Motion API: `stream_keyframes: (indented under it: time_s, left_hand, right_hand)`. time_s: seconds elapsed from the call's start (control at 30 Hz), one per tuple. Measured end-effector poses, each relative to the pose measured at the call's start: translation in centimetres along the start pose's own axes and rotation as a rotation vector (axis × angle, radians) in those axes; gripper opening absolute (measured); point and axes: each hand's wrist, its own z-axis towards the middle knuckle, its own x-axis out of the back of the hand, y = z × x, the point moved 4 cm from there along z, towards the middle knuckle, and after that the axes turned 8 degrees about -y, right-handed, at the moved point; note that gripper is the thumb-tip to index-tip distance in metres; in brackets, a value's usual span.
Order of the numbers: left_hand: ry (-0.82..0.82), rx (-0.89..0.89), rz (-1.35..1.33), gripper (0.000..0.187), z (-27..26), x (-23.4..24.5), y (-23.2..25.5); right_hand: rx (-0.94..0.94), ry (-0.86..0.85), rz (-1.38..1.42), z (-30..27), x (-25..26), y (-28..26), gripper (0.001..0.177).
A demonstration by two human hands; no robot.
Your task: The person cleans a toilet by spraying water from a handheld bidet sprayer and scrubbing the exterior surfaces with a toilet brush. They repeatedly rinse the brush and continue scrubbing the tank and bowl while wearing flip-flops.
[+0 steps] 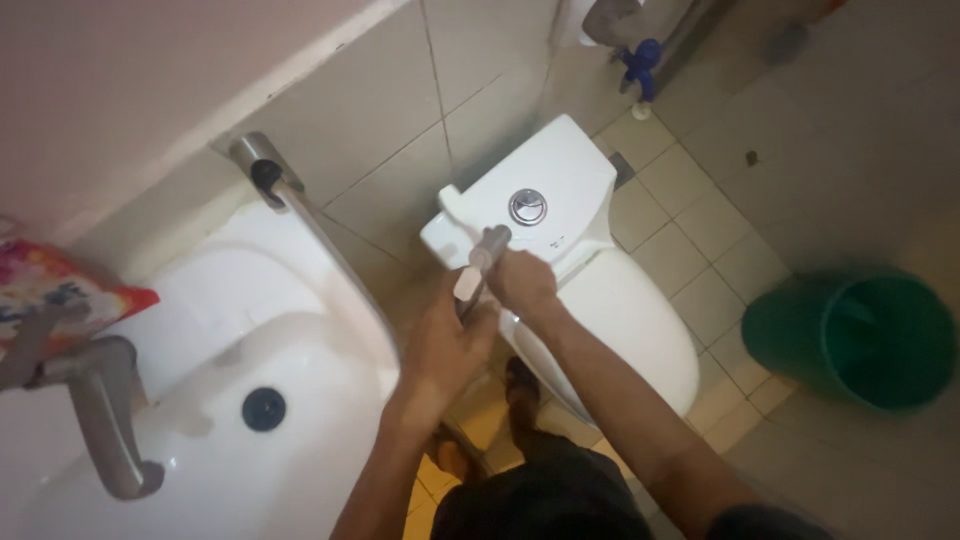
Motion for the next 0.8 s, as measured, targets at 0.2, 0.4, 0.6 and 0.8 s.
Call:
stream_keyframes:
  time_s: [0.2, 0.4, 0.6, 0.8]
  left_hand:
    - [-0.06, 0.171, 0.086, 0.046, -2.0, -0.2, 1.6]
    - [0.114, 0.061, 0.196, 0.026, -3.5, 0.9, 3.0]
    - [0.438, -0.291, 0.52, 0.028, -5.4, 1.7, 3.2]
    - [0.343, -0.11, 0.378, 0.029, -5.2, 2.4, 2.7]
  right_hand:
    - [0.096, 0.025, 0.078, -3.3, 0.5, -1.0, 0.069]
    - [0.083, 0.086, 0.073, -2.9, 0.8, 0.9, 0.041]
    - [0.094, 0.05, 0.036, -2.4, 2.3, 1.8, 0.051]
    - [0.053, 0.109, 0.029, 1.1, 4.3, 4.9, 0.053]
